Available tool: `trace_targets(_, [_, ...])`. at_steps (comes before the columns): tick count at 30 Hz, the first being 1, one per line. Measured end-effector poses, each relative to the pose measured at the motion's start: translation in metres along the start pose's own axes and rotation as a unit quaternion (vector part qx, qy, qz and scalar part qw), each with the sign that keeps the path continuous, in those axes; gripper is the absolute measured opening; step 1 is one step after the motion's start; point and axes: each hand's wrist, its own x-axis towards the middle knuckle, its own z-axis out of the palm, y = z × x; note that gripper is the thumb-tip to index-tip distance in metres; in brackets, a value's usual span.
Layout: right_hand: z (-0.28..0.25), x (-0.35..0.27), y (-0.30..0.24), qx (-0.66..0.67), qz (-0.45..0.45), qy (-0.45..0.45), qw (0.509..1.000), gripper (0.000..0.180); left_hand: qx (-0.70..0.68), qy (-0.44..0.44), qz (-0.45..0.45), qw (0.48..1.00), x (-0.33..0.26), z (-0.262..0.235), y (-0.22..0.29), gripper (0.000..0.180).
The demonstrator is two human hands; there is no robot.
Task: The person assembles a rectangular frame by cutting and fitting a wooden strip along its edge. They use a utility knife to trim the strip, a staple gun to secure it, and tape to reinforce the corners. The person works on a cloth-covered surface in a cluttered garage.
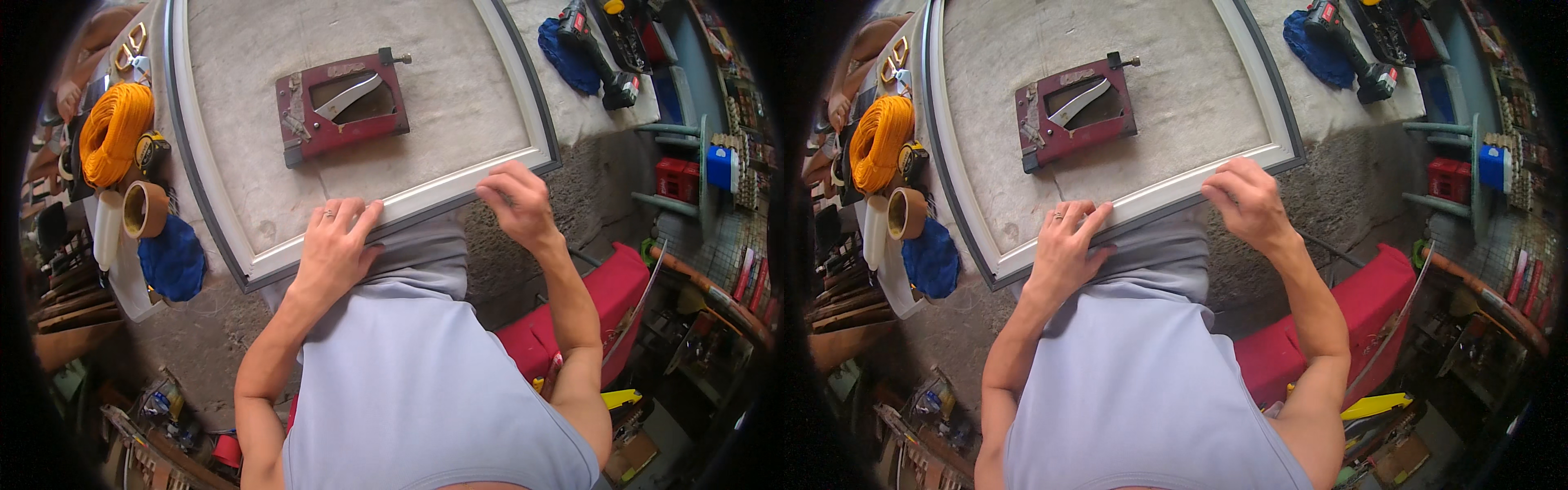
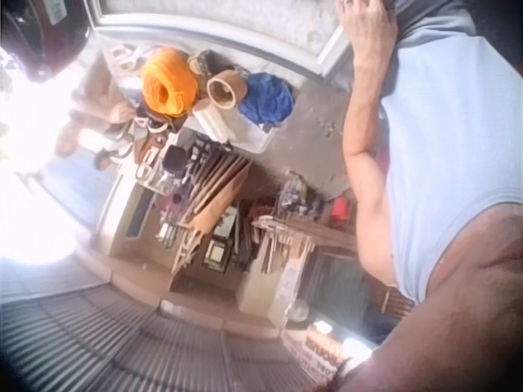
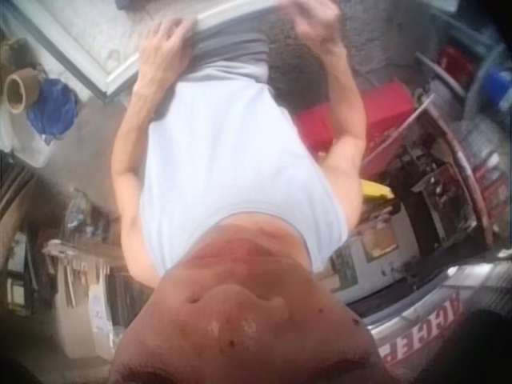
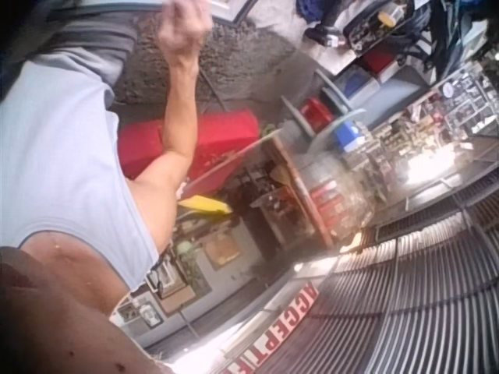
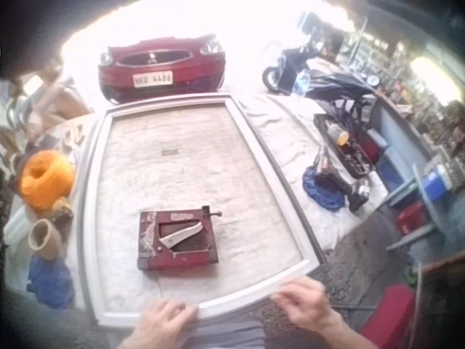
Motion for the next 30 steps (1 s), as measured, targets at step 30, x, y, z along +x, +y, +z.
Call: trace_targets(30, [-0.092, -0.033, 0.018, -0.226, 0.26, 0.138, 0.929, 0.013, 0.026, 0.249, -0.169, 0.953, -0.032, -0.066, -0.084, 0.048])
